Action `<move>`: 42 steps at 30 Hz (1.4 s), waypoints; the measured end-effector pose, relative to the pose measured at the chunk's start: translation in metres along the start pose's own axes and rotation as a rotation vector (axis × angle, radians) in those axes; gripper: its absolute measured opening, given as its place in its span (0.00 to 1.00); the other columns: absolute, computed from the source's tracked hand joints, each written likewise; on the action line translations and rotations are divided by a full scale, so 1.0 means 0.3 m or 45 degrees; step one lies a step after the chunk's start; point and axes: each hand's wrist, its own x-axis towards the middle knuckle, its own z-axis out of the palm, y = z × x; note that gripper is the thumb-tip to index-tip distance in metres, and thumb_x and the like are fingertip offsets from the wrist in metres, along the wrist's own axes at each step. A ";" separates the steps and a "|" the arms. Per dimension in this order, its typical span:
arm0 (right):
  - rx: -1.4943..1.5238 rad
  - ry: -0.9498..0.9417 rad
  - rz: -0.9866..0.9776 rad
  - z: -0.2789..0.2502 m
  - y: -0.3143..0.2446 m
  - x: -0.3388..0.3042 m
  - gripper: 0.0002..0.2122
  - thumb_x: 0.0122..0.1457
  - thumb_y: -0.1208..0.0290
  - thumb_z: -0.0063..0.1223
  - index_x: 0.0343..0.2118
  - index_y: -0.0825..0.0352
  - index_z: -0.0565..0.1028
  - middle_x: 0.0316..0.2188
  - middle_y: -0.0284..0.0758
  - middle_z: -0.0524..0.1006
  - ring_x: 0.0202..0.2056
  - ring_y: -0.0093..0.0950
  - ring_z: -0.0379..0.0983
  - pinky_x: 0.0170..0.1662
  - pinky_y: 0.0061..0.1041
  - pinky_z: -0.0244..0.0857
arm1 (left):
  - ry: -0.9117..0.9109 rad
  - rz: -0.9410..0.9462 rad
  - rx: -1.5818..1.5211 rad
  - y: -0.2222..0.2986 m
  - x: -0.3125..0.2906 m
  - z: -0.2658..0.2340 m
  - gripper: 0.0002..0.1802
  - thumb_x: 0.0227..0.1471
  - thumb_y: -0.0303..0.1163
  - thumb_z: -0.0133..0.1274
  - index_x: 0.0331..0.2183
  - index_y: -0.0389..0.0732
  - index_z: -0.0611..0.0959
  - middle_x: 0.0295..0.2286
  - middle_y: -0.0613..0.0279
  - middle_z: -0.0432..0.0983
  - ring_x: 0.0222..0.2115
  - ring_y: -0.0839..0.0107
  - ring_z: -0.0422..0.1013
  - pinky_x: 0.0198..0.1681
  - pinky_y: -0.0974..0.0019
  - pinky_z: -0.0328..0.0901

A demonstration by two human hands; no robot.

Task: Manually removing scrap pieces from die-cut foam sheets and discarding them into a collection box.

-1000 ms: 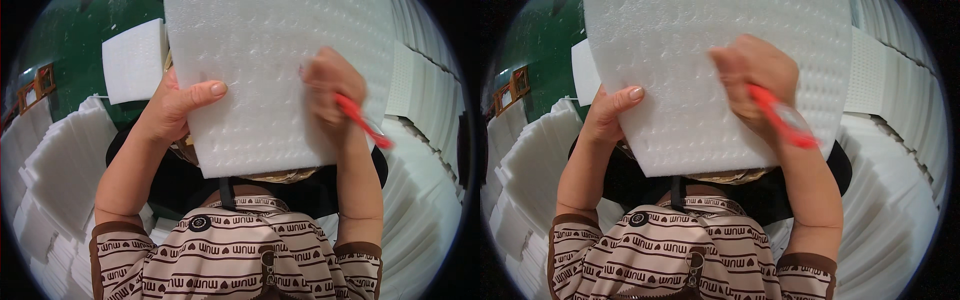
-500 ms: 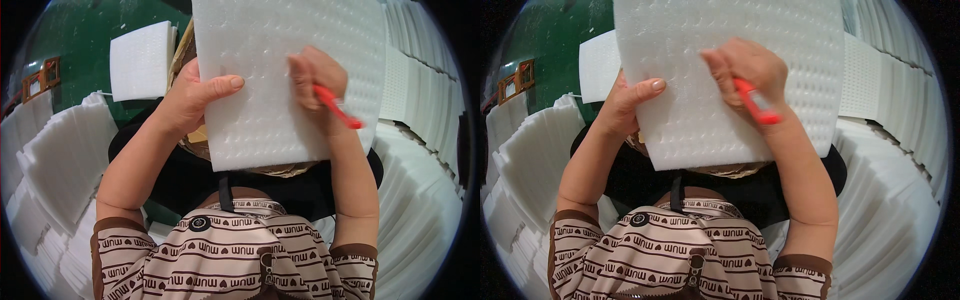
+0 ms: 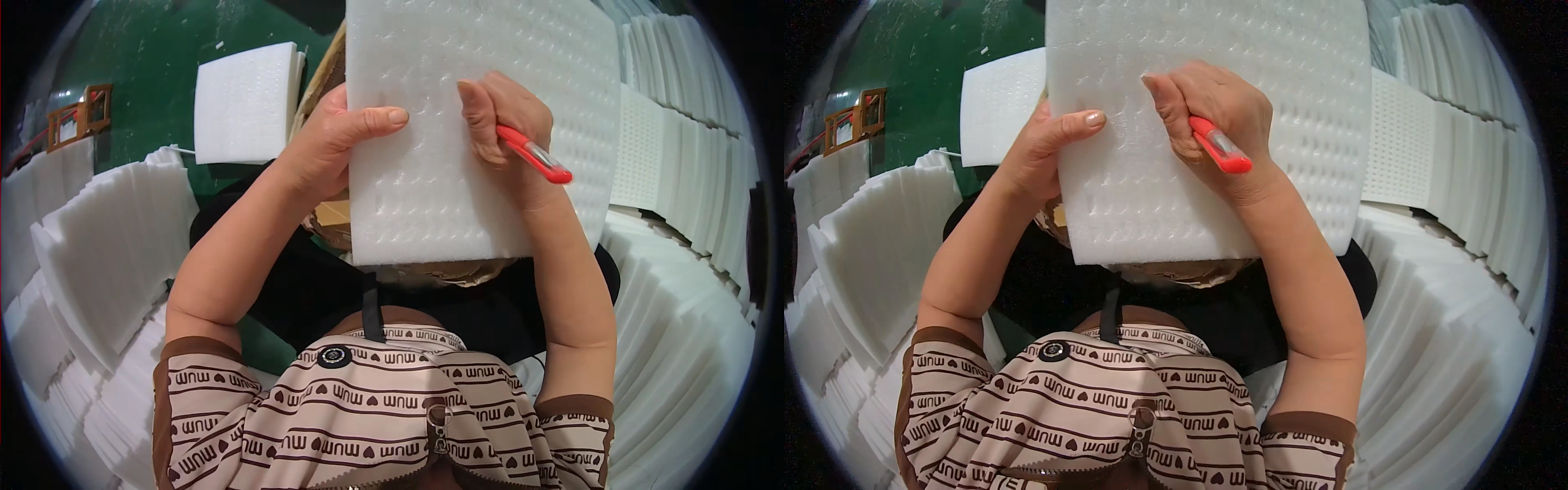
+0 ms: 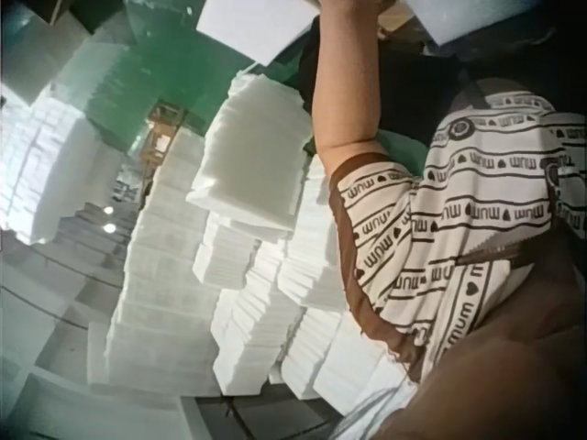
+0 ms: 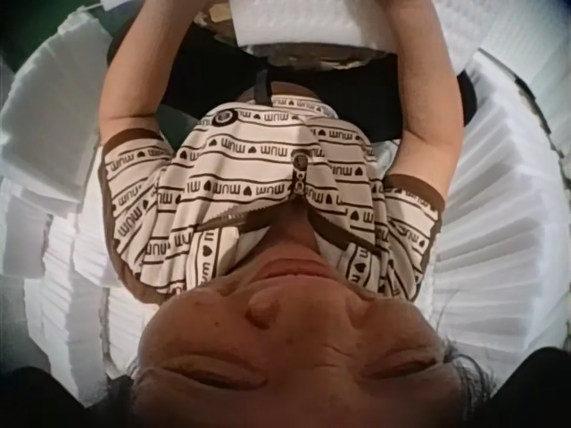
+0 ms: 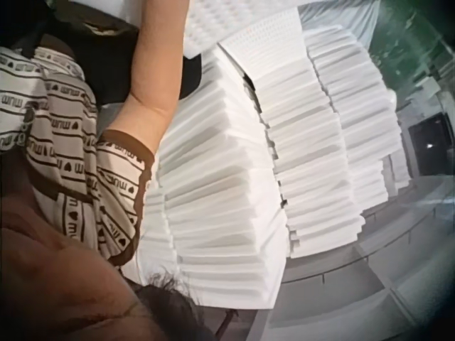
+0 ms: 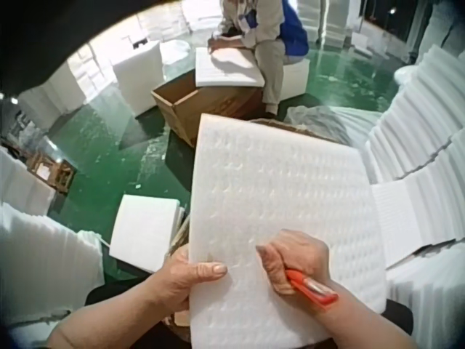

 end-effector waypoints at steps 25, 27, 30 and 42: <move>0.193 0.242 -0.042 0.088 0.062 0.046 0.17 0.62 0.72 0.43 0.14 0.67 0.66 0.14 0.29 0.67 0.17 0.20 0.56 0.24 0.19 0.55 | -0.038 0.047 0.005 -0.021 0.050 0.004 0.31 0.40 0.34 0.60 0.46 0.34 0.68 0.34 0.46 0.72 0.33 0.56 0.72 0.38 0.56 0.68; 0.337 0.276 0.065 0.068 0.056 0.049 0.17 0.61 0.72 0.44 0.14 0.67 0.66 0.15 0.29 0.67 0.17 0.20 0.56 0.24 0.19 0.55 | -0.012 0.034 -0.018 -0.021 0.048 -0.006 0.30 0.41 0.34 0.60 0.46 0.34 0.68 0.35 0.46 0.72 0.33 0.57 0.72 0.38 0.57 0.69; 0.749 0.359 0.402 0.025 0.046 0.051 0.15 0.59 0.73 0.46 0.15 0.68 0.66 0.15 0.29 0.67 0.17 0.20 0.57 0.25 0.19 0.57 | 0.047 -0.018 -0.098 -0.016 0.045 -0.018 0.29 0.41 0.32 0.60 0.45 0.35 0.68 0.35 0.47 0.72 0.33 0.58 0.72 0.38 0.58 0.69; 0.714 0.364 0.224 0.051 -0.020 0.069 0.16 0.61 0.73 0.43 0.15 0.67 0.64 0.15 0.28 0.65 0.17 0.20 0.55 0.24 0.18 0.54 | -0.038 0.020 -0.041 -0.018 0.039 0.006 0.29 0.41 0.28 0.58 0.46 0.35 0.67 0.36 0.47 0.72 0.34 0.59 0.71 0.38 0.59 0.68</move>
